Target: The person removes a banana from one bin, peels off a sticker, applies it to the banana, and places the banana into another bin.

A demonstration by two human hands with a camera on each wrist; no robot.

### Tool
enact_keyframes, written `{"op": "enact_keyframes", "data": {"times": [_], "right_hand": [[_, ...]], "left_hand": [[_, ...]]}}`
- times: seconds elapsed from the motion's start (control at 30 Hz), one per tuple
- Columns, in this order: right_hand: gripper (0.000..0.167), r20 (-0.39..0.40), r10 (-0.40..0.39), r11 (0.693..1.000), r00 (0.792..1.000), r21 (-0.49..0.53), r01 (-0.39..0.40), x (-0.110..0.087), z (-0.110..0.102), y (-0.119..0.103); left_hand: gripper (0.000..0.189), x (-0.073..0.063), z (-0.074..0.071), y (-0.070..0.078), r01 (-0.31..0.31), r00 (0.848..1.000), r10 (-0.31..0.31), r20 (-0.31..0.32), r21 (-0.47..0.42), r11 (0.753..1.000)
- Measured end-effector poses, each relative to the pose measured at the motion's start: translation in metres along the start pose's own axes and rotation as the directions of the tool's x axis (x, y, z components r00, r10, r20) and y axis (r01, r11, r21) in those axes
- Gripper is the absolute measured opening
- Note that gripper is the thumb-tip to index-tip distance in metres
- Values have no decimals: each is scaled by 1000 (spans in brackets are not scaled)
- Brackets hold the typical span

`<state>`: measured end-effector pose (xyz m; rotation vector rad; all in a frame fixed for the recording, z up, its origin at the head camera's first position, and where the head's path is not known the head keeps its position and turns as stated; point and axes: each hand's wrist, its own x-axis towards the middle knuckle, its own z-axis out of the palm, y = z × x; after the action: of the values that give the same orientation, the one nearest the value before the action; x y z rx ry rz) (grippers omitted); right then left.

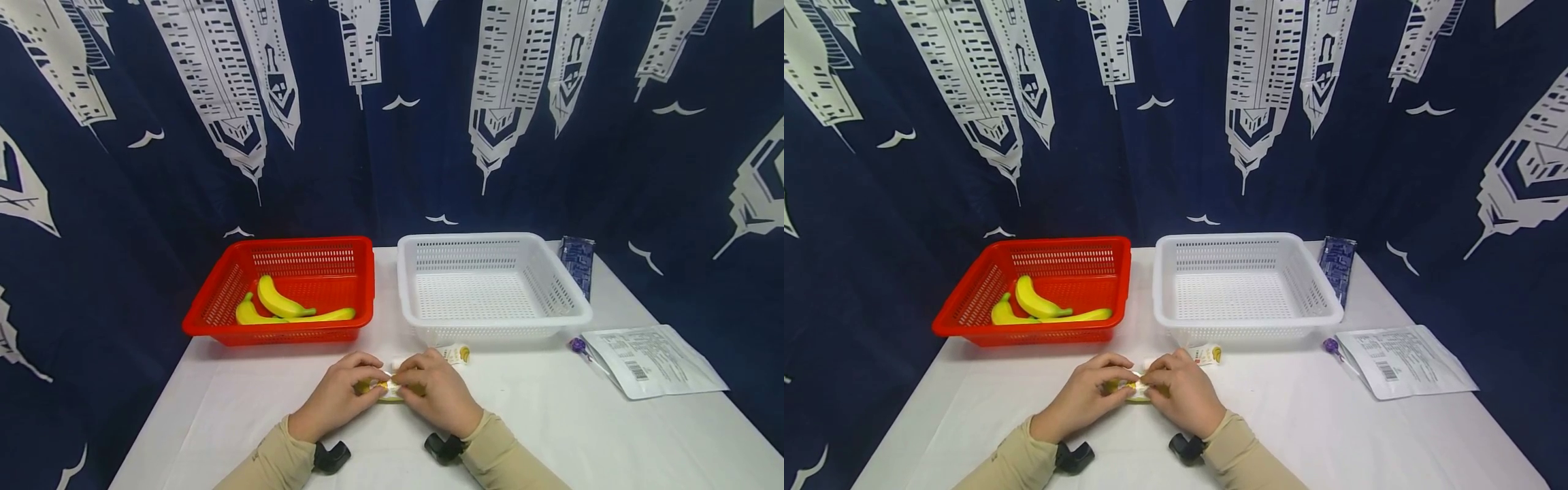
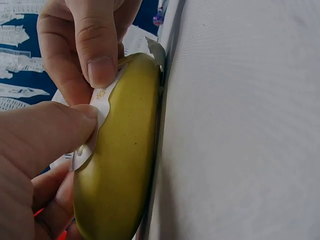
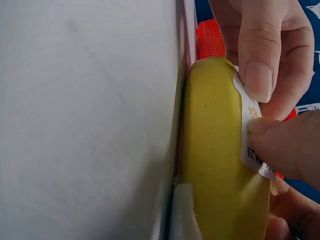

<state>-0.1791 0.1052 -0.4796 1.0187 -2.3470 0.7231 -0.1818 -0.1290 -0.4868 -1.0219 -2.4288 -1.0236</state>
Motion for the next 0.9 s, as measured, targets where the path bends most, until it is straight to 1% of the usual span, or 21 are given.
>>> {"op": "enact_keyframes", "data": {"times": [0.1,0.23,0.33,0.43,0.47,0.57,0.67,0.8,0.9], "right_hand": [[19,15,29,999,999,-19,-29,1,0,-2],[22,28,56,998,998,-40,-55,1,-1,-4],[24,46,72,996,996,-47,-70,1,-2,-3],[25,63,75,997,995,-37,-73,1,-4,-1],[24,69,73,997,995,-31,-71,1,-5,0],[23,68,55,998,996,-12,-54,0,-8,3],[21,59,44,999,997,6,-45,-1,-10,6],[19,46,54,998,997,32,-56,-1,-11,8],[19,41,71,996,997,42,-73,-1,-11,7]], "left_hand": [[23,0,-1,1,46,998,-47,31,40,998],[26,0,-1,1,110,991,-116,70,95,989],[28,-2,-3,0,153,981,-166,100,123,980],[31,-3,-8,-3,192,966,-208,151,112,975],[32,-3,-9,-3,203,962,-217,166,96,974],[33,-3,-12,-4,221,954,-224,200,35,975],[33,-1,-13,-4,220,953,-216,211,2,975],[33,0,-12,-5,234,948,-230,218,7,972],[32,-1,-9,-7,242,950,-239,201,10,970]]}}
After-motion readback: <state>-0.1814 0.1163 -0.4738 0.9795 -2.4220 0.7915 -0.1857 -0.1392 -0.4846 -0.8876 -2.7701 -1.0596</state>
